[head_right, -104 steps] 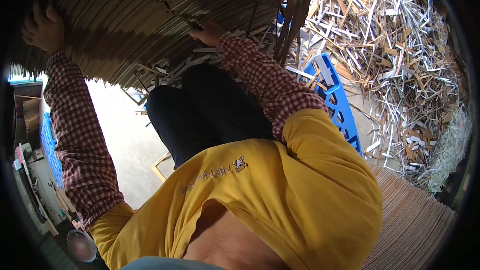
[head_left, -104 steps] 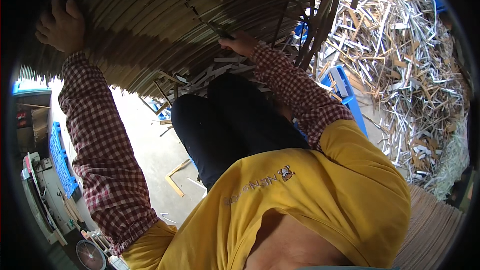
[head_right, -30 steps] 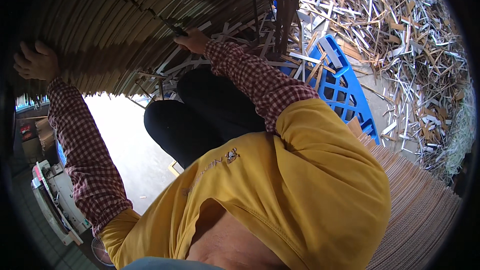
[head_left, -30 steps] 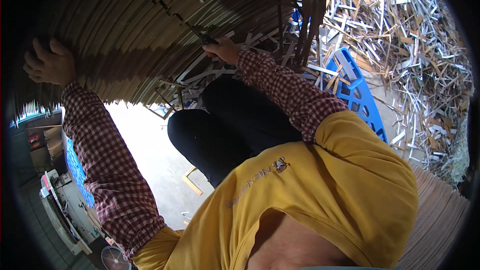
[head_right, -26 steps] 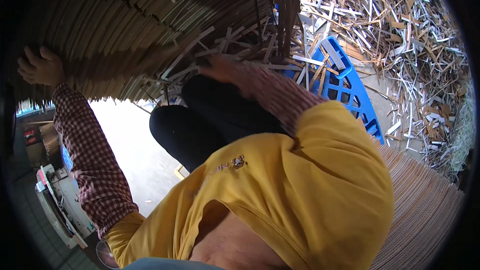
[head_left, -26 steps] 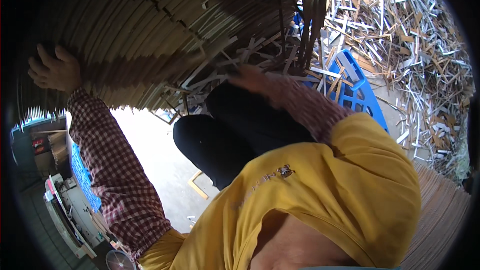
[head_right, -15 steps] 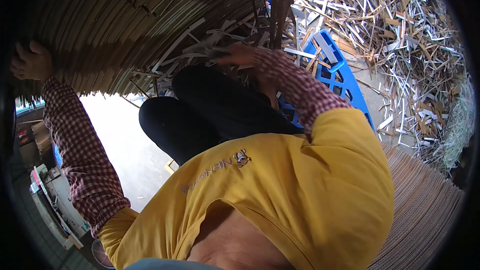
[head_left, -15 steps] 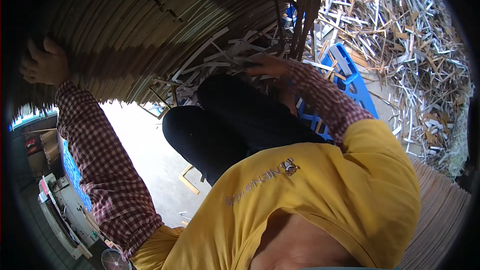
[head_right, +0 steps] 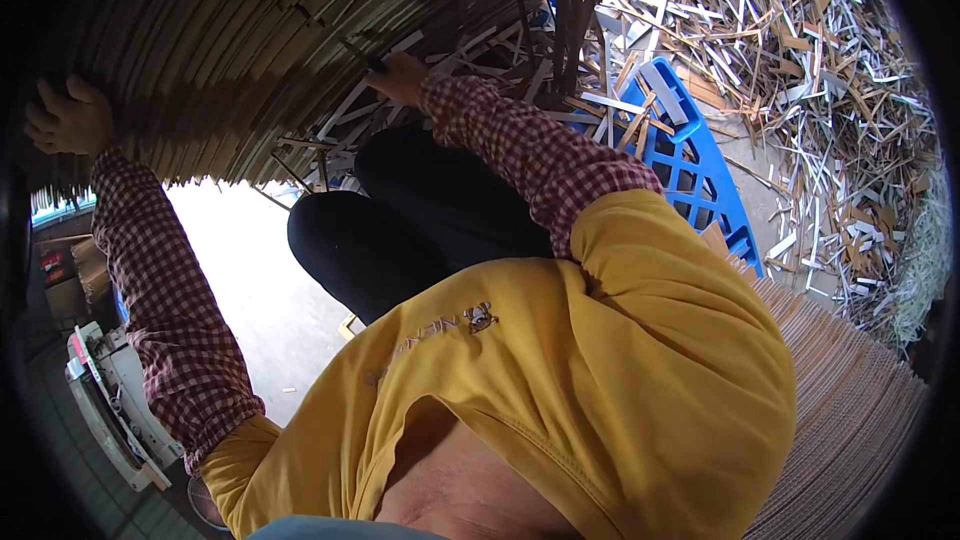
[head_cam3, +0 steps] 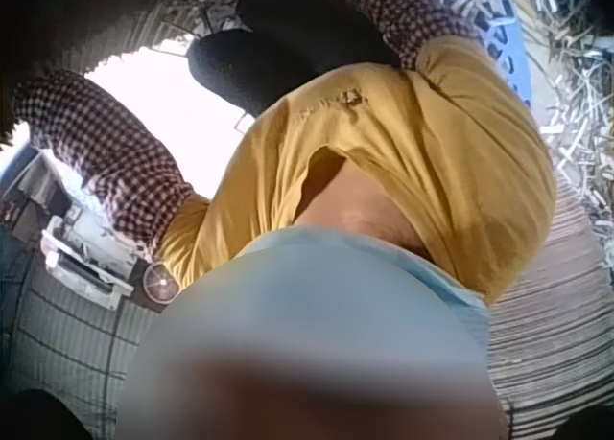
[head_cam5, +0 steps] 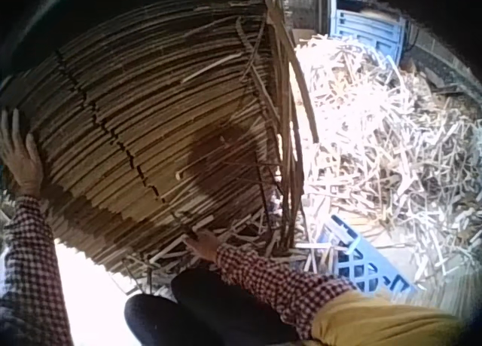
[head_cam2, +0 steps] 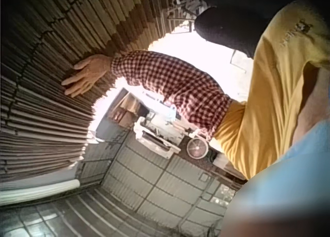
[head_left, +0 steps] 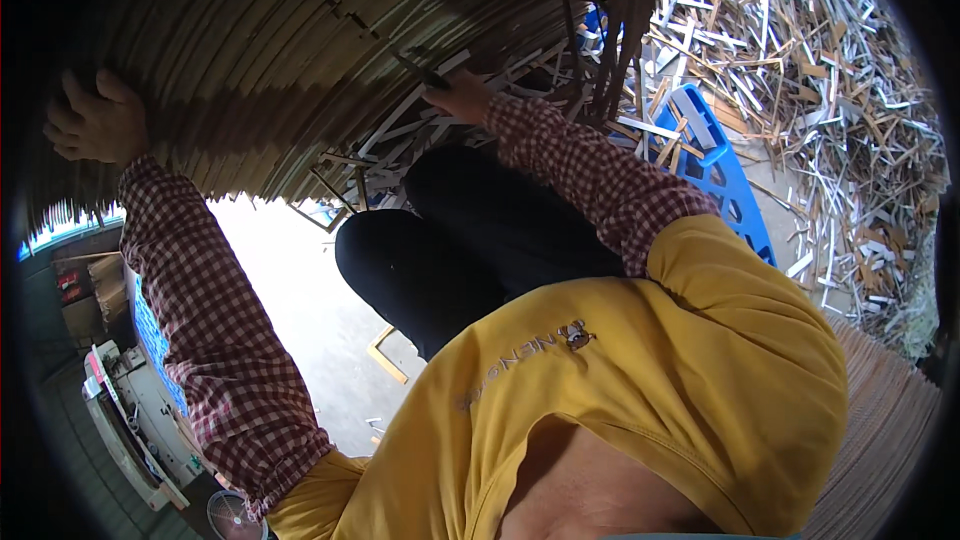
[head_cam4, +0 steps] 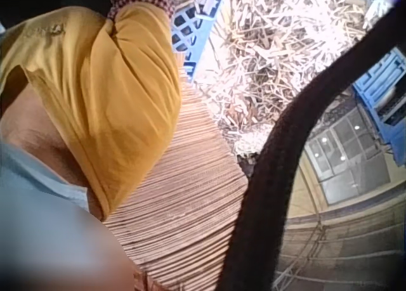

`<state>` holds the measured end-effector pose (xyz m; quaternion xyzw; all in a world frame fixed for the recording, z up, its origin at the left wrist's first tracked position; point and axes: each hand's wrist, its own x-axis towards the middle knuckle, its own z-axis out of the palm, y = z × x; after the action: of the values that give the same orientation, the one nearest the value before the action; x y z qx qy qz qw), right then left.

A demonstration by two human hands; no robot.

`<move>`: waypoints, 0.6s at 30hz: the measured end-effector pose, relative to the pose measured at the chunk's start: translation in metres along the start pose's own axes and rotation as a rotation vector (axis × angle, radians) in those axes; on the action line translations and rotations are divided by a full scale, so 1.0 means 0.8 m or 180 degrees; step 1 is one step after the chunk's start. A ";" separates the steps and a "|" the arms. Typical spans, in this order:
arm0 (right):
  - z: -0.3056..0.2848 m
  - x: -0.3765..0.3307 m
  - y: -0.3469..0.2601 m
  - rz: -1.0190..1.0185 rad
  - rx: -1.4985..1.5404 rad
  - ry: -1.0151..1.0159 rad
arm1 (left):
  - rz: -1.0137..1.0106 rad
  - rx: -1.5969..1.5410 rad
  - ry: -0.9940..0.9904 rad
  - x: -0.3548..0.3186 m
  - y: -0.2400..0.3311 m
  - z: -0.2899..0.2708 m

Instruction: The recorder is using a pair of scissors to trim or cut edges off of corrugated cardboard sheets in a factory or warehouse setting.

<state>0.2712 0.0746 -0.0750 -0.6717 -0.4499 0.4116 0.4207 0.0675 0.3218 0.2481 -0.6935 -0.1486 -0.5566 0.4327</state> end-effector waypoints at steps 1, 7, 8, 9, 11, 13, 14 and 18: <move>0.005 -0.011 0.009 0.0104 -0.0369 0.0044 | -0.0004 -0.0005 0.0015 -0.003 0.001 0.002; -0.058 -0.147 0.143 -0.0719 0.1649 0.0603 | 0.0035 0.0190 -0.0053 -0.002 -0.007 -0.004; -0.085 -0.145 0.079 -0.0177 0.0458 -0.0350 | 0.0064 0.0293 -0.0123 -0.008 -0.020 -0.017; -0.106 -0.148 0.039 0.0369 -0.0784 -0.1193 | 0.0060 0.0333 -0.0148 -0.006 -0.023 -0.019; -0.111 -0.125 0.035 -0.0300 -0.0534 -0.1447 | 0.0047 0.0243 -0.0105 -0.003 -0.012 -0.011; -0.093 -0.107 -0.009 -0.0703 0.0116 -0.1193 | 0.0059 0.0210 -0.0084 -0.003 -0.012 -0.011; -0.077 -0.093 -0.023 -0.0791 0.0366 -0.0874 | 0.0047 0.0200 -0.0084 -0.004 -0.011 -0.011; -0.072 -0.009 -0.044 0.0631 -0.0403 -0.0793 | -0.0133 -0.0055 -0.0077 -0.016 0.015 0.005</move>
<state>0.3137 0.0648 -0.0235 -0.6817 -0.4552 0.5020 0.2758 0.0740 0.3218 0.2312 -0.7006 -0.1635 -0.5584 0.4131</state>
